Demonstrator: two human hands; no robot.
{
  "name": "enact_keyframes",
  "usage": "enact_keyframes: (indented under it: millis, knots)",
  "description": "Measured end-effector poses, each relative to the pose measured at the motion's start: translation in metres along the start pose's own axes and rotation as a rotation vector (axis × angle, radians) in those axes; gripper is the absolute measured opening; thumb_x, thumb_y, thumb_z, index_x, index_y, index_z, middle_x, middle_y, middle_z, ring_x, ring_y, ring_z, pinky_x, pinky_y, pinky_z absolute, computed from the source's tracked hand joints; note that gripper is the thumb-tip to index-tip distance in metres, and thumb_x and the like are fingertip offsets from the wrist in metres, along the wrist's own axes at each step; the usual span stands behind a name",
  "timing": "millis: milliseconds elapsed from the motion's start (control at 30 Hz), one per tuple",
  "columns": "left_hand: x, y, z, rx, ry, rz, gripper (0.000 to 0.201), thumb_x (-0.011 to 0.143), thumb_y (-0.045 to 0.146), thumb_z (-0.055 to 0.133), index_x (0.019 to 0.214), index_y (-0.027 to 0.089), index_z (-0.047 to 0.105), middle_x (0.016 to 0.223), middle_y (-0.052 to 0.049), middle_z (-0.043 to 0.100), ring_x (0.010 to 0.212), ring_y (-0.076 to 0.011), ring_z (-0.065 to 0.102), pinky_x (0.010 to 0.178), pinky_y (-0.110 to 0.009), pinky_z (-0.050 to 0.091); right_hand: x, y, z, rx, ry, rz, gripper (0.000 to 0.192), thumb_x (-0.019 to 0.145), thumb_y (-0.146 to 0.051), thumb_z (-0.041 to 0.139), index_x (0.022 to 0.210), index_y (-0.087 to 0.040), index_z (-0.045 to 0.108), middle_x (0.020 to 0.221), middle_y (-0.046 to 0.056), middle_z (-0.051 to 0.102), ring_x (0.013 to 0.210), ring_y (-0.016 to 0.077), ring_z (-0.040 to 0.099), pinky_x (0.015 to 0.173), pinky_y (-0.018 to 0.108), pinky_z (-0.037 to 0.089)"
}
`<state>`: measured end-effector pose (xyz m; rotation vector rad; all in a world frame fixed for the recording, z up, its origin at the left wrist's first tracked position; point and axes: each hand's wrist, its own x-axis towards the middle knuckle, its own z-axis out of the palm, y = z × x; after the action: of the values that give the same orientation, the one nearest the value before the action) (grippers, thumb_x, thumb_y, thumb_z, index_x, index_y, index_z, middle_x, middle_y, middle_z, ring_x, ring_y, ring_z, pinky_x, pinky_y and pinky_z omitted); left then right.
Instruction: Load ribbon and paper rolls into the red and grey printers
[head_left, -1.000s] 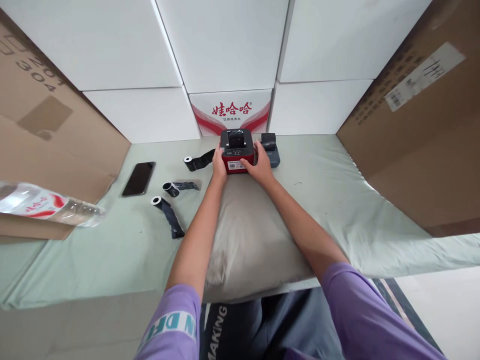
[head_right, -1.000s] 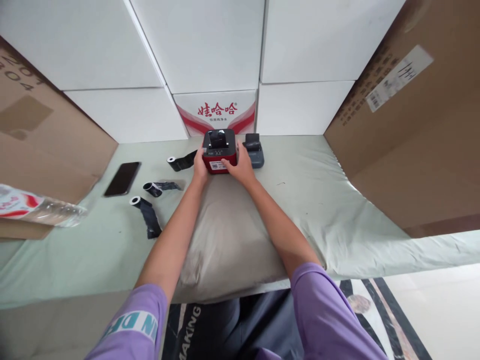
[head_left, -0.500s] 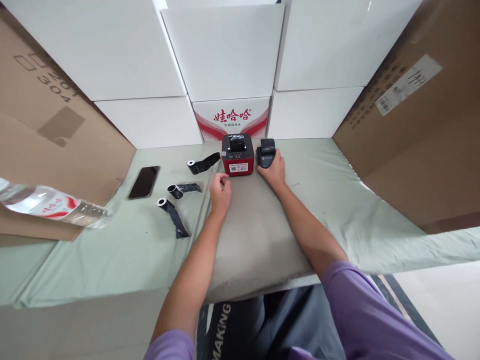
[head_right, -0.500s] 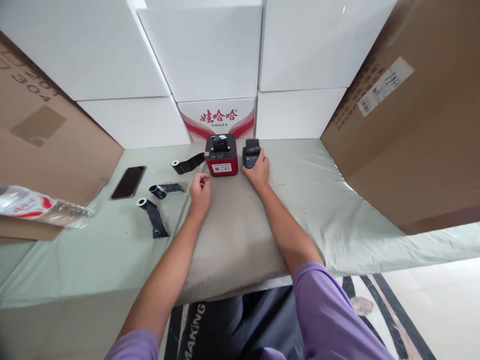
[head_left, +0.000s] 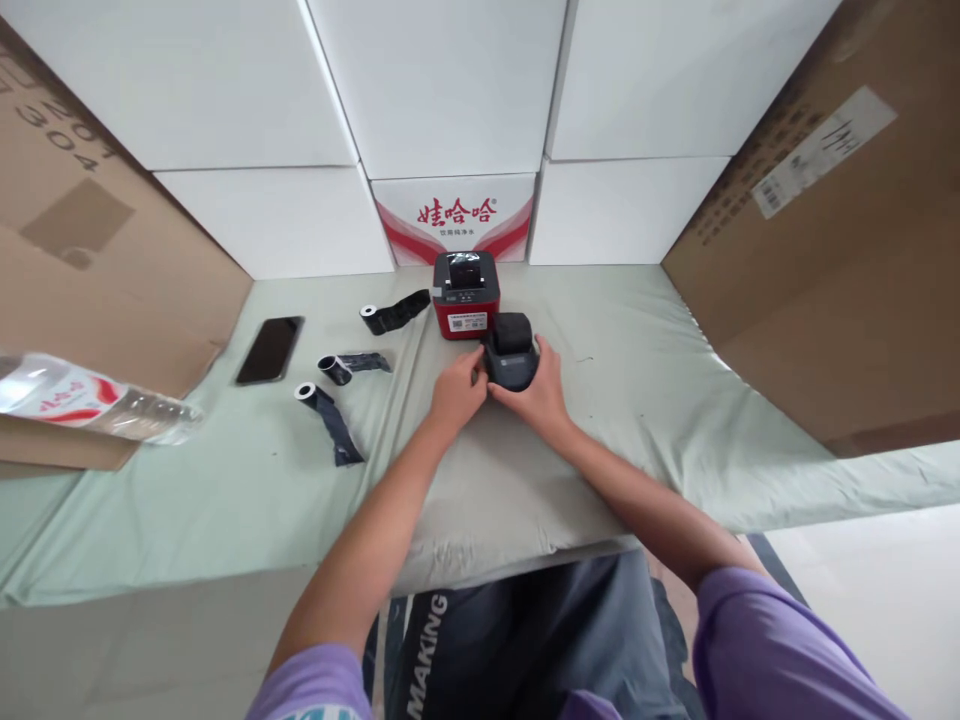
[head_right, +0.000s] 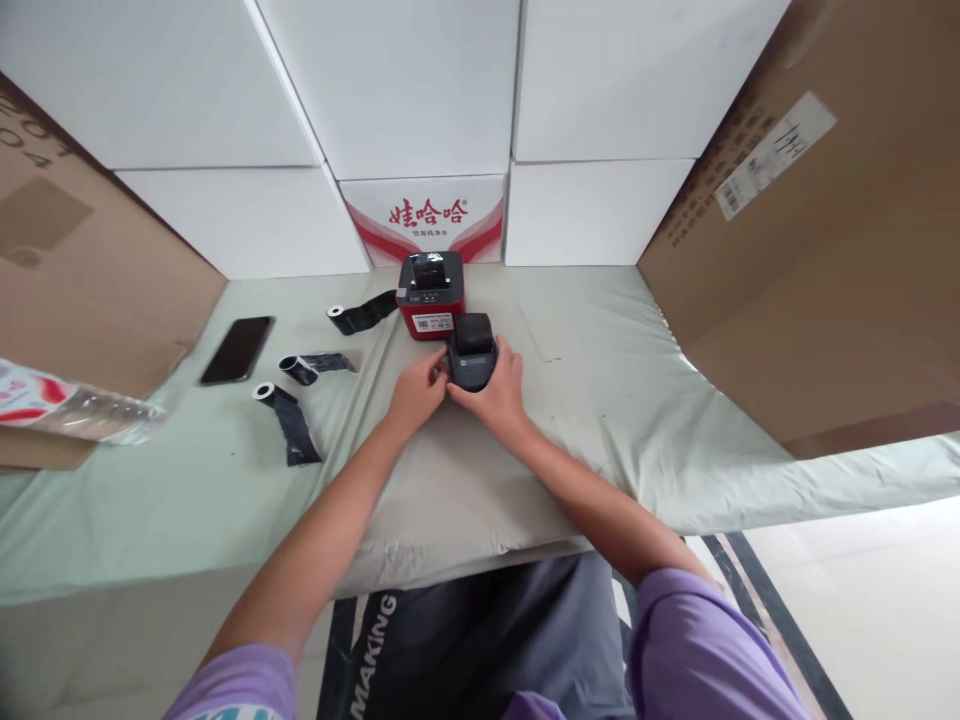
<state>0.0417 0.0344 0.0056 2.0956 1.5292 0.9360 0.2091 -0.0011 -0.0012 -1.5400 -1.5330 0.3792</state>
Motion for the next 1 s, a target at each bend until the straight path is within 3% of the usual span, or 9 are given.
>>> enact_keyframes:
  millis: [233,433,733,1000]
  knots:
    - [0.003,-0.011,-0.004,0.006,-0.035,-0.027,0.045,0.09,0.015,0.052,0.126,0.012,0.078,0.103,-0.013,0.081,0.085,-0.024,0.071,0.088,-0.036,0.057,-0.009,-0.001,0.005,0.033,-0.112,-0.005,0.119,0.069,-0.041,0.09,0.163,-0.019,0.021,0.143,0.021,0.044,0.136,0.0394,0.044,0.117,0.061,0.044]
    - [-0.004,-0.013,-0.004,0.111,-0.057,0.008,0.047,0.093,0.016,0.047,0.13,0.014,0.076,0.12,-0.015,0.08,0.105,-0.0275,0.074,0.097,-0.037,0.057,-0.004,0.005,0.006,0.066,-0.12,0.002,0.131,0.062,-0.045,0.096,0.165,-0.021,0.017,0.139,0.02,0.043,0.136,0.0407,0.044,0.119,0.063,0.041]
    - [-0.007,0.006,-0.018,0.475,-0.258,0.015,0.056,0.099,0.017,0.044,0.152,0.015,0.06,0.128,-0.016,0.076,0.111,-0.0331,0.074,0.09,-0.041,0.057,0.003,0.004,0.0,-0.017,-0.174,0.0,0.134,0.059,-0.054,0.093,0.163,-0.015,0.018,0.137,0.021,0.043,0.135,0.042,0.043,0.117,0.061,0.043]
    - [-0.002,0.013,-0.021,0.568,-0.355,0.022,0.059,0.099,0.018,0.045,0.157,0.012,0.053,0.121,-0.019,0.076,0.106,-0.0352,0.074,0.084,-0.042,0.055,0.001,0.002,0.003,-0.003,-0.176,0.023,0.131,0.061,-0.05,0.089,0.165,-0.014,0.019,0.128,0.017,0.042,0.129,0.0415,0.044,0.115,0.061,0.044]
